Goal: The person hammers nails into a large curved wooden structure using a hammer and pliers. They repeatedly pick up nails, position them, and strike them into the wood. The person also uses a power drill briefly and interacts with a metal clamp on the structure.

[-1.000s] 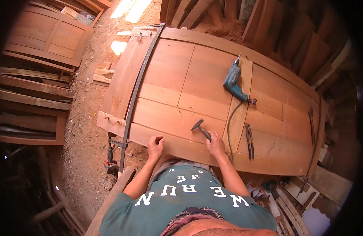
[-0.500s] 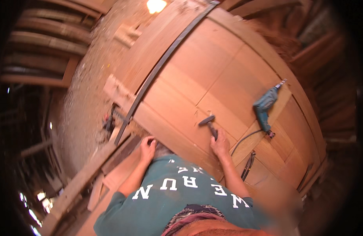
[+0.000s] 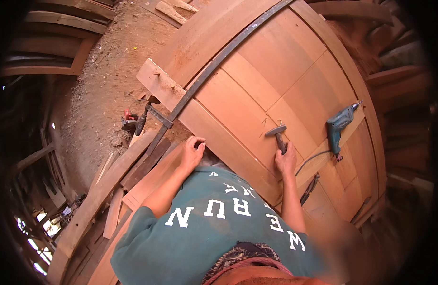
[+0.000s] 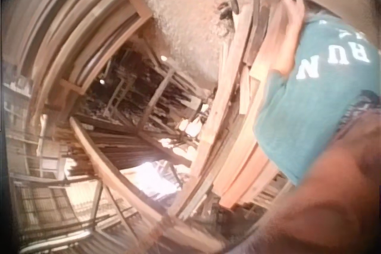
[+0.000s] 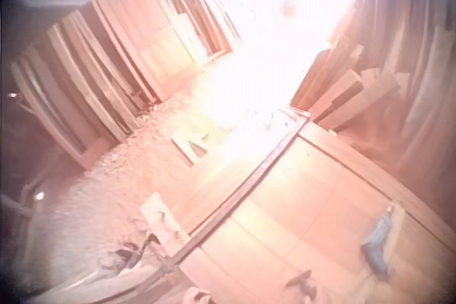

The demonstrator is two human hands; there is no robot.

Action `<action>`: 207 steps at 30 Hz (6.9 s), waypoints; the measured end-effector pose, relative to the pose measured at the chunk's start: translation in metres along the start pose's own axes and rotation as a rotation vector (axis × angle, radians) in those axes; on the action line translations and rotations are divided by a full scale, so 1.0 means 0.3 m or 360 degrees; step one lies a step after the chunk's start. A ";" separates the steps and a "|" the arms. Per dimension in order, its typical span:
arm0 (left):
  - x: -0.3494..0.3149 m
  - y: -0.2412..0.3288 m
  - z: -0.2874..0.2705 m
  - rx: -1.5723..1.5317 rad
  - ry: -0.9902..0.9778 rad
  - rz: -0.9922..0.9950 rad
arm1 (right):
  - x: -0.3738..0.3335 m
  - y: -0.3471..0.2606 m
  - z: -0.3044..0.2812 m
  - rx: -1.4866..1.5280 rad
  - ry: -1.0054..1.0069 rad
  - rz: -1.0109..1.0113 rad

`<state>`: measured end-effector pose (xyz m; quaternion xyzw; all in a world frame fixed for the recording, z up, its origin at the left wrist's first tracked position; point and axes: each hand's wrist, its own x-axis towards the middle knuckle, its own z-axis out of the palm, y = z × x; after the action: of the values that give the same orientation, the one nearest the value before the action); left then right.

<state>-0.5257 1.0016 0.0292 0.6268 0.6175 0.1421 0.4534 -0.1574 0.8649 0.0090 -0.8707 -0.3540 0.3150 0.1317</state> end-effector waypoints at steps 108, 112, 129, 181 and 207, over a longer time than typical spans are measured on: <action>-0.336 0.060 0.697 0.0463 0.0570 0.1126 | -0.530 0.203 -0.162 0.0163 0.0055 -0.0969; -0.339 0.051 0.691 0.0513 0.0553 0.1113 | -0.561 0.181 -0.164 0.0079 0.0173 -0.1169; -0.339 0.051 0.691 0.0512 0.0545 0.1106 | -0.562 0.210 -0.115 0.0025 0.0173 -0.1058; 0.381 -0.052 0.147 -0.0459 0.1088 0.0416 | -0.291 -0.142 -0.093 0.0377 -0.0228 -0.0555; 0.388 -0.073 0.151 -0.0334 0.1068 0.0457 | -0.083 -0.737 0.114 0.0180 -0.0385 -0.0967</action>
<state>-0.4833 1.0851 -0.0562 0.5756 0.6197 0.4640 0.2632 -0.3111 1.0057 0.0942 -0.6730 -0.5925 0.3816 0.2246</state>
